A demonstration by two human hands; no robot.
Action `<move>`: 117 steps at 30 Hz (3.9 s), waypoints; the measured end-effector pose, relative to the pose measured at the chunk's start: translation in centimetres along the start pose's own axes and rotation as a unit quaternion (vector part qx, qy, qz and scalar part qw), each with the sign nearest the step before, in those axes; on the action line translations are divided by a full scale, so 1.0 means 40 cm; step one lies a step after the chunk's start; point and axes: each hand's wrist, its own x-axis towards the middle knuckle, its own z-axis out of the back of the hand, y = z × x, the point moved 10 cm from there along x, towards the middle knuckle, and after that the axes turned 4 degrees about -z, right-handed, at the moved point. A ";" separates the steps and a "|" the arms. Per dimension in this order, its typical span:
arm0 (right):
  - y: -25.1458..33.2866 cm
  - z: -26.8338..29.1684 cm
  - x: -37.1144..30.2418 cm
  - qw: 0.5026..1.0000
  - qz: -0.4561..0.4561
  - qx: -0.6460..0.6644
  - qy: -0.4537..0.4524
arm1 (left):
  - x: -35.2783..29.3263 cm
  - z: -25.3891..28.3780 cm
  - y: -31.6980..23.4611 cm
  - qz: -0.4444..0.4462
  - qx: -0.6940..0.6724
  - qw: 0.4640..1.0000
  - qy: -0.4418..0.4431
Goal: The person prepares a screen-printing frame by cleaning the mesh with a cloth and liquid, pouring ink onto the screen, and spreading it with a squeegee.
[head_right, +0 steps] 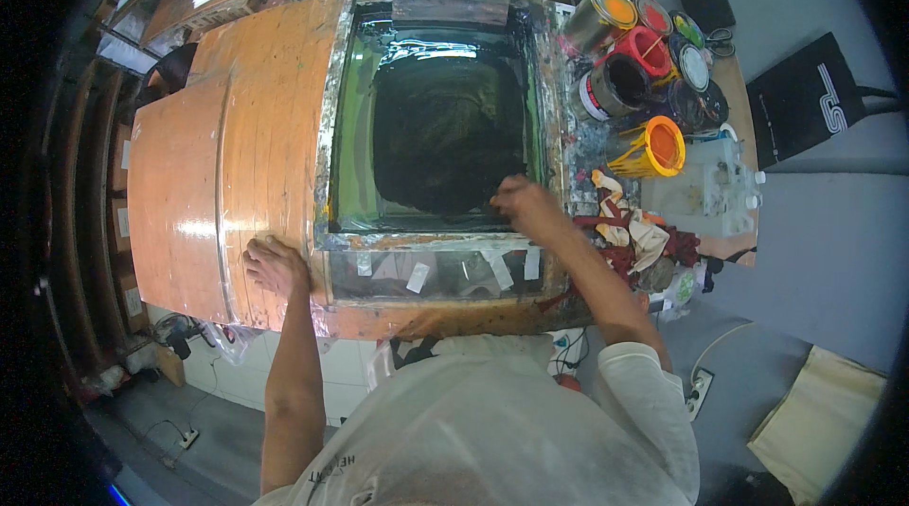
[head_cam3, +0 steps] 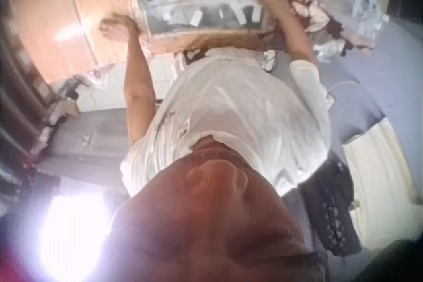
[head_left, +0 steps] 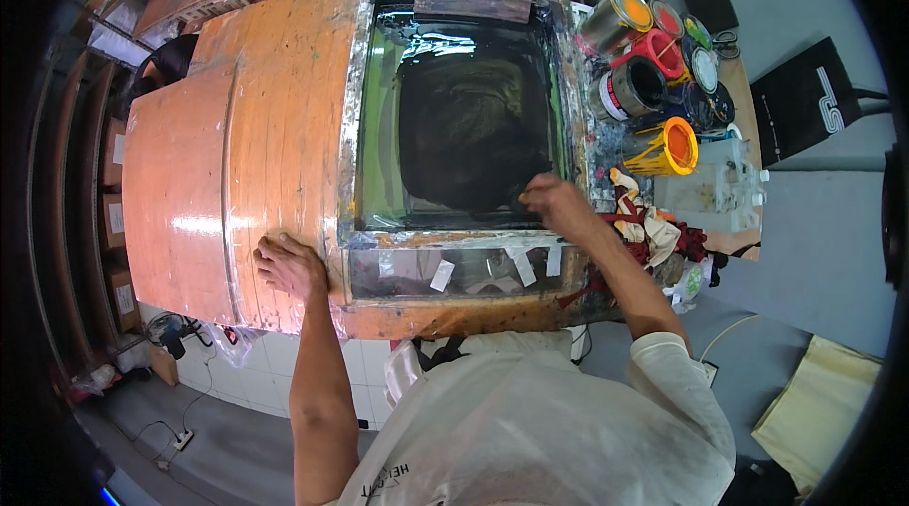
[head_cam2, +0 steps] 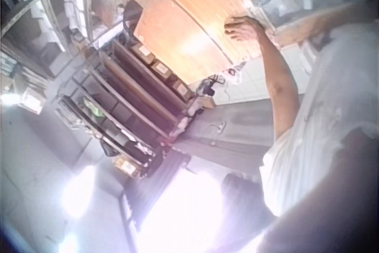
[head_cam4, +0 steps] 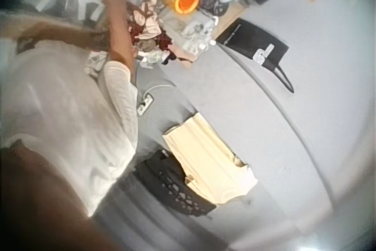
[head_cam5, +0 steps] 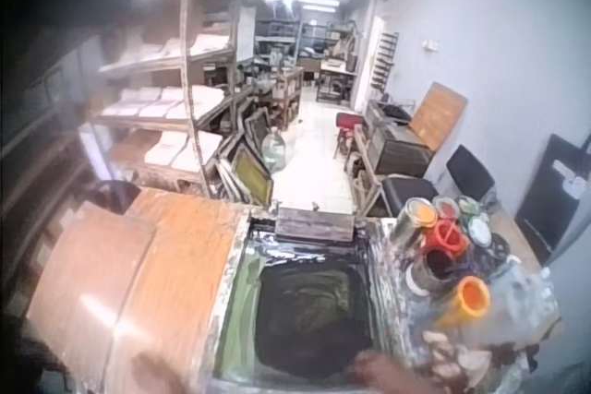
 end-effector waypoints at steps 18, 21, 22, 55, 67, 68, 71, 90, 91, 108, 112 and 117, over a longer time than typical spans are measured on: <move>-0.277 0.126 0.430 0.970 -0.075 -0.141 -0.184 | 0.007 -0.003 -0.005 0.002 0.007 1.000 0.002; -0.119 0.068 0.302 0.982 -0.020 -0.111 -0.153 | 0.002 -0.006 0.008 0.007 -0.001 1.000 0.003; -0.070 0.044 0.230 0.989 -0.017 -0.064 -0.129 | 0.000 -0.007 0.010 0.005 -0.007 1.000 0.007; 0.194 -0.101 0.274 0.987 0.160 -0.025 -0.010 | 0.004 0.001 0.015 0.008 -0.025 1.000 0.005; 0.088 -0.068 0.111 0.986 0.163 0.033 0.002 | 0.002 -0.006 0.013 0.005 -0.011 1.000 -0.004; -0.010 -0.035 0.108 0.993 0.103 0.046 -0.034 | 0.004 -0.003 0.007 -0.004 -0.012 1.000 -0.015; -0.064 0.028 0.152 0.989 0.012 0.056 -0.134 | -0.007 -0.004 -0.001 -0.017 -0.013 0.999 -0.024; 0.317 -0.185 0.347 0.972 0.206 0.000 -0.109 | 0.002 -0.013 0.023 0.009 0.008 1.000 -0.014; 0.297 -0.176 0.356 0.976 0.200 0.002 -0.092 | 0.003 -0.014 0.021 0.011 0.008 1.000 -0.009; -0.025 -0.001 0.449 0.981 0.001 -0.100 -0.165 | 0.000 -0.018 0.008 -0.016 0.045 0.999 -0.023; -0.151 0.087 0.409 0.967 -0.111 -0.144 -0.177 | 0.003 -0.018 0.002 -0.015 0.032 0.999 0.000; -0.041 -0.044 0.204 0.976 -0.113 -0.165 -0.080 | -0.008 -0.014 0.014 -0.005 0.045 0.999 -0.002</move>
